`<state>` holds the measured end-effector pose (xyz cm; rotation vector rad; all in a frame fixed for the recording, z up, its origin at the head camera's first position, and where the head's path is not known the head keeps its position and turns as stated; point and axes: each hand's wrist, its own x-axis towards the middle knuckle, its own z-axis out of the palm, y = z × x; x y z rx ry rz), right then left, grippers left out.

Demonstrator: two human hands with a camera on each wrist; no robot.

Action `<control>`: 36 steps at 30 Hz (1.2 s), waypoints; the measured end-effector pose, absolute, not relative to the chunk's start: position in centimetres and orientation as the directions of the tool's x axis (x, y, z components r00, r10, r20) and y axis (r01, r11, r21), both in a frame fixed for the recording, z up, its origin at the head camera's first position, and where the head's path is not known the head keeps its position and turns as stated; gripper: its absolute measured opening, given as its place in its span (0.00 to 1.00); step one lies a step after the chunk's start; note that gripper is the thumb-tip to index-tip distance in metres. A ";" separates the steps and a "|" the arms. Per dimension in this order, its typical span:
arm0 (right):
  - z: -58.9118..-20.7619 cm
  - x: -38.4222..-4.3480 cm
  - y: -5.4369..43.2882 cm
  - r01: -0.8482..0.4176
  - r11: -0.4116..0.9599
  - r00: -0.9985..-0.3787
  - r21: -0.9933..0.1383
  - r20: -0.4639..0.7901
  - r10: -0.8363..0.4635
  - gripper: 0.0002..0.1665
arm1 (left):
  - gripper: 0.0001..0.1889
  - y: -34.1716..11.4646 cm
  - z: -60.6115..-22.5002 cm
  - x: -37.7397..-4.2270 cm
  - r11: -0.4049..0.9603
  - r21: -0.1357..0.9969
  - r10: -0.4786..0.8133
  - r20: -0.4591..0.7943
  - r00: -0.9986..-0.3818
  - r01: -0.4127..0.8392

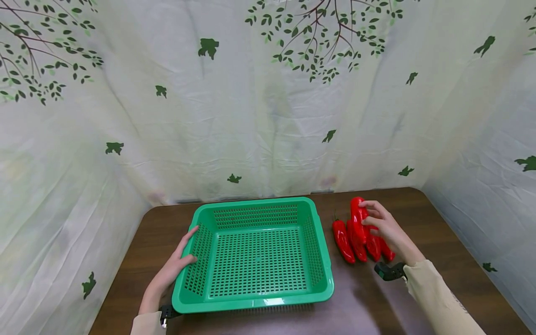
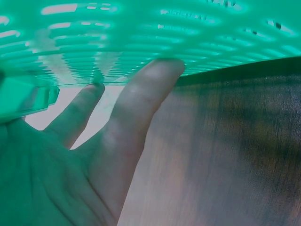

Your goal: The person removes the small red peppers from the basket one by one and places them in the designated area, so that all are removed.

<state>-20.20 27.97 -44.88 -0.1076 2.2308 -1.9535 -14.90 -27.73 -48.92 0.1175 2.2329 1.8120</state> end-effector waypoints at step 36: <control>-48.2 -19.4 36.1 -0.014 0.212 -0.998 -0.977 0.001 -0.058 0.27 | 0.41 -27.7 -48.9 -14.9 0.232 0.968 0.223 -0.152 -0.963 -0.099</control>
